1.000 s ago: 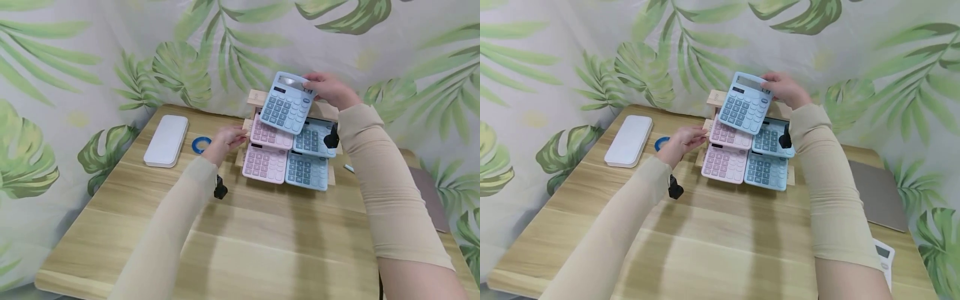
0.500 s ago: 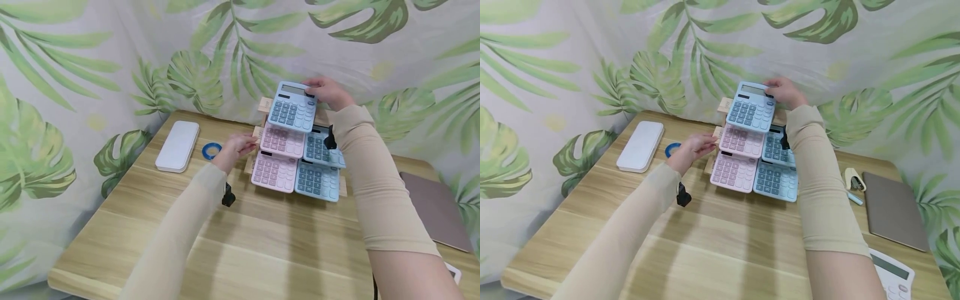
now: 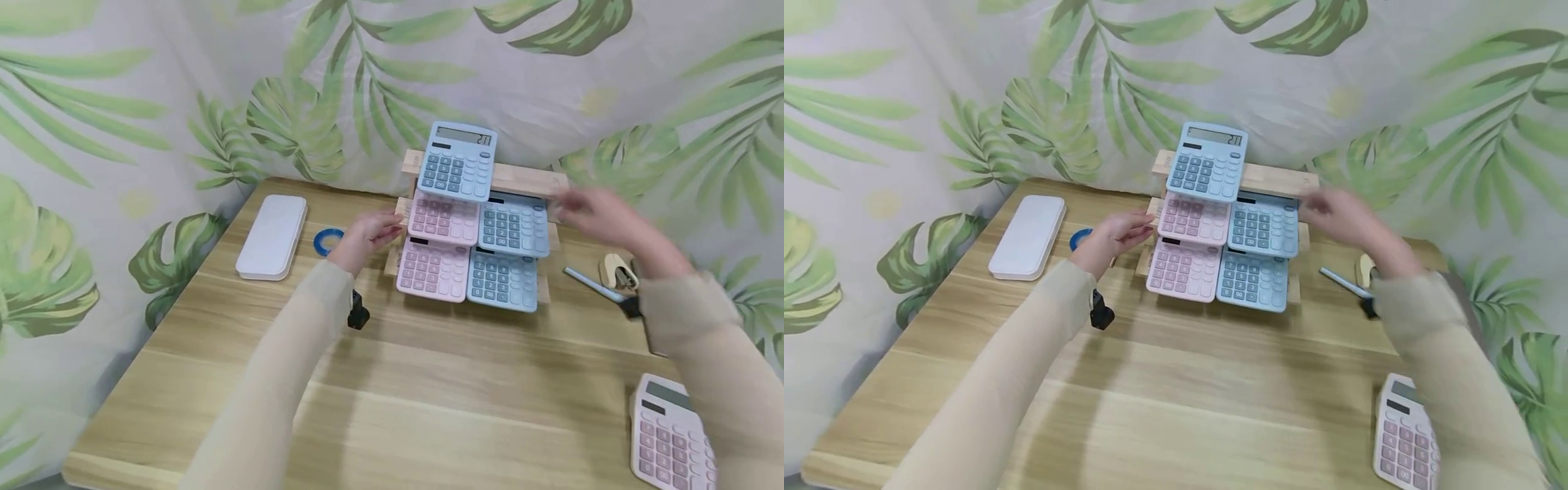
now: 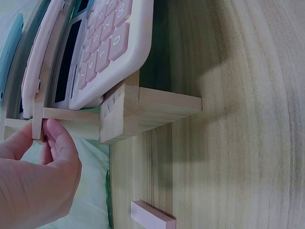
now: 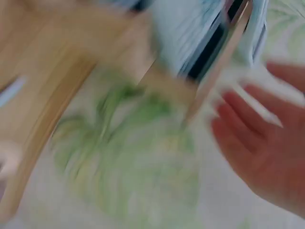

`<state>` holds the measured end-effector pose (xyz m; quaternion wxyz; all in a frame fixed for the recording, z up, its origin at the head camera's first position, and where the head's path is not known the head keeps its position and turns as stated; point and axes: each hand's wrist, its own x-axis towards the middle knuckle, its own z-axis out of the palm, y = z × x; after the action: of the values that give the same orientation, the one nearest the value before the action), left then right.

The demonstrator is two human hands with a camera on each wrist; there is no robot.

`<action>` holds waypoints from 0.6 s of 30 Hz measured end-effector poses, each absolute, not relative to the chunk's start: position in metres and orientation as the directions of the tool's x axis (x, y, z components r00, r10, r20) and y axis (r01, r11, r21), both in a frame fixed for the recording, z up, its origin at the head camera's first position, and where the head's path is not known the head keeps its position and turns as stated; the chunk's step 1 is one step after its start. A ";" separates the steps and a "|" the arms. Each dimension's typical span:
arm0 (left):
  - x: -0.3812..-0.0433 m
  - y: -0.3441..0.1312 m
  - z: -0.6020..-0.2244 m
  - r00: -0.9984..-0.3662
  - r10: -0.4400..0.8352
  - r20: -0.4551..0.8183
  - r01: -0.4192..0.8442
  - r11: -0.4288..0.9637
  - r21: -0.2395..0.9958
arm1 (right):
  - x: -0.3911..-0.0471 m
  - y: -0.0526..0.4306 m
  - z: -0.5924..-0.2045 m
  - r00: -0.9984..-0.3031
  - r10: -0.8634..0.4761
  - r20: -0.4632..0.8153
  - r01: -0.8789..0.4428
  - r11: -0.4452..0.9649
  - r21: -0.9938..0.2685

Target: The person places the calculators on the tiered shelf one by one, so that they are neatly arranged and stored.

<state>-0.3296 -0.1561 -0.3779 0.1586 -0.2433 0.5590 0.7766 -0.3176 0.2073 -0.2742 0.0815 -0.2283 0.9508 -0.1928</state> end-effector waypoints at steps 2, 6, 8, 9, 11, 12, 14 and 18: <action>-0.329 -0.156 -0.377 -0.831 -0.015 -0.556 -0.524 -0.313 0.792 | -0.287 0.247 -0.289 -0.850 -0.510 -0.132 -0.452 0.835 -0.315; -0.330 -0.157 -0.374 -0.829 -0.018 -0.559 -0.529 -0.298 0.795 | -0.233 0.317 -0.326 -0.821 -0.503 -0.270 -0.443 0.860 -0.254; -0.330 -0.157 -0.373 -0.827 -0.028 -0.561 -0.529 -0.300 0.794 | -0.212 0.342 -0.344 -0.815 -0.475 -0.332 -0.398 0.875 -0.275; -0.330 -0.157 -0.373 -0.830 -0.028 -0.558 -0.525 -0.303 0.796 | -0.203 0.352 -0.351 -0.818 -0.448 -0.361 -0.365 0.889 -0.276; -0.330 -0.157 -0.373 -0.836 -0.028 -0.548 -0.515 -0.305 0.801 | -0.188 0.370 -0.363 -0.817 -0.410 -0.406 -0.301 0.903 -0.308; -0.330 -0.157 -0.374 -0.836 -0.030 -0.548 -0.514 -0.307 0.801 | -0.182 0.377 -0.367 -0.817 -0.382 -0.432 -0.254 0.911 -0.324; -0.330 -0.156 -0.374 -0.840 -0.029 -0.542 -0.510 -0.303 0.805 | -0.170 0.392 -0.374 -0.825 -0.340 -0.451 -0.196 0.921 -0.337; -0.330 -0.152 -0.376 -0.840 -0.032 -0.542 -0.510 -0.296 0.807 | -0.153 0.418 -0.385 -0.819 -0.333 -0.467 -0.144 0.908 -0.393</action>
<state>-0.3298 -0.1524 -0.3762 0.1554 -0.2368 0.5726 0.7693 -0.1530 0.4182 -0.3853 0.2725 -0.1271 0.9380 -0.1728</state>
